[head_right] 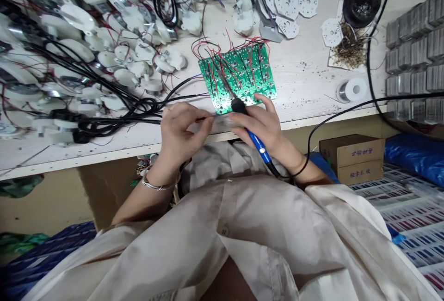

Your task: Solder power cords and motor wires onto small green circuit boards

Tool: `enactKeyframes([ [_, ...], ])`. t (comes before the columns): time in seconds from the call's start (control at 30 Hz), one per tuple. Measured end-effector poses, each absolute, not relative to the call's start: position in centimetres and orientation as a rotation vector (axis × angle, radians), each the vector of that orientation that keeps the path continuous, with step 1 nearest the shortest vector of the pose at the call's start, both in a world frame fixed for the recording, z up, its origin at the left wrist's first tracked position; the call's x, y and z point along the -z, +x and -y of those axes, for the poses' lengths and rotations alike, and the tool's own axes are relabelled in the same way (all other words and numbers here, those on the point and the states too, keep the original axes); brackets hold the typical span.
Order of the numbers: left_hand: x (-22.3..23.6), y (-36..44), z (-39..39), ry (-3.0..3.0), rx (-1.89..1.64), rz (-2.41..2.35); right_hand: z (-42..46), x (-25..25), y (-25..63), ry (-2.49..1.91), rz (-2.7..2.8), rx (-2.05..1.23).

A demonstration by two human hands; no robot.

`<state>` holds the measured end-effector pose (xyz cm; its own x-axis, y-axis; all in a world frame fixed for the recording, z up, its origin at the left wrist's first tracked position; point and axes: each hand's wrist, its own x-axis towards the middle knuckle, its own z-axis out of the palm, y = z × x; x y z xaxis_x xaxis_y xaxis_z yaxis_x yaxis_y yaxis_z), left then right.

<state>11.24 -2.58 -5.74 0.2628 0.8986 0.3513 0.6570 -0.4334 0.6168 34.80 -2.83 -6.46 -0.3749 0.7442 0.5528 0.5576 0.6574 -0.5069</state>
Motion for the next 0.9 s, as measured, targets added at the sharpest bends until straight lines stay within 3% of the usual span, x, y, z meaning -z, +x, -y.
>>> enactKeyframes([
  [0.37,7.3,11.9,2.2,2.089,-0.956,-1.644,5.8,5.7,34.6,-1.059,1.647,-0.610],
  [0.9,9.2,12.4,3.8,2.236,-1.159,-1.695,5.7,7.2,33.5,-0.909,1.746,-0.496],
])
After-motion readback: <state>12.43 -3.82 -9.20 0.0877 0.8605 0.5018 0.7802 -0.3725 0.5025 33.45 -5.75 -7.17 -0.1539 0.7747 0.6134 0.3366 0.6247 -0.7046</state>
